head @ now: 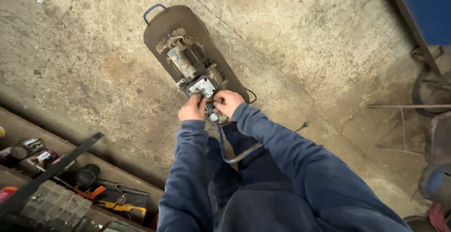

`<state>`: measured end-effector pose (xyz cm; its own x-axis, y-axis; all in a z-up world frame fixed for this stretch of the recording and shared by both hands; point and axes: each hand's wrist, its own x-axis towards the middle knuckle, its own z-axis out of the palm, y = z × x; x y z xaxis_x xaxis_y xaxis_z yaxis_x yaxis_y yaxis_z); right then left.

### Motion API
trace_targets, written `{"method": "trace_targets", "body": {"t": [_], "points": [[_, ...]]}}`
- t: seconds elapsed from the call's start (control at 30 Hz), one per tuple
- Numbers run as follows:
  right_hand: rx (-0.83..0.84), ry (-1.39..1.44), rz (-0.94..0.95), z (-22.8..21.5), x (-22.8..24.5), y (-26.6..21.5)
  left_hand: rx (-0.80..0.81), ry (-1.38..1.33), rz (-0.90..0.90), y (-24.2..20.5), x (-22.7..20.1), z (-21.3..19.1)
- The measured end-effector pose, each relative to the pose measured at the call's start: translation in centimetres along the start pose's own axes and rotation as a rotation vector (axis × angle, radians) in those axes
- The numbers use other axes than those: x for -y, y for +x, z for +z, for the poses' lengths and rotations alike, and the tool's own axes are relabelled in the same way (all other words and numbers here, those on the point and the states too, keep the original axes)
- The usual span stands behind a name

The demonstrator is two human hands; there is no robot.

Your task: The person kneels on the workshop floor repairing a small air compressor. They use a screwdriver to unscrew and remove a component from the unit, handle a curved metal bracket and bolts, thread the bolts into the bracket by hand, and fit the bracket back onto the compressor.

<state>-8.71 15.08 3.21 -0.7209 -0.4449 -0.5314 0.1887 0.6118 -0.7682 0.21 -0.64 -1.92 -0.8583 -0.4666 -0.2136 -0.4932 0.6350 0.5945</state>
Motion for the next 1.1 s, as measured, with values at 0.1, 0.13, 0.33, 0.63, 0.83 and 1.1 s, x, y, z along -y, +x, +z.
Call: {"method": "trace_targets", "body": {"t": [0.1,0.13,0.33,0.63,0.83,1.1], "points": [[0.025,0.164,0.101,1.2,-3.0,0.5,-0.013,-0.124,-0.039,0.5,-0.2,0.6],[0.027,0.161,0.101,0.9,-2.8,0.4,-0.014,-0.126,-0.041,0.4,0.7,1.4],[-0.053,0.267,0.120,1.0,-5.8,1.5,0.069,-0.616,-0.252,0.1,2.7,2.9],[-0.165,0.516,0.074,0.8,-10.1,2.4,0.058,-0.571,-0.221,0.6,4.7,2.4],[-0.227,0.570,0.085,0.3,-12.6,2.0,0.140,-0.383,-0.143,2.3,4.7,1.3],[-0.237,0.508,0.050,-0.1,-12.8,1.4,0.102,-0.195,-0.274,2.9,2.4,-0.2]]}}
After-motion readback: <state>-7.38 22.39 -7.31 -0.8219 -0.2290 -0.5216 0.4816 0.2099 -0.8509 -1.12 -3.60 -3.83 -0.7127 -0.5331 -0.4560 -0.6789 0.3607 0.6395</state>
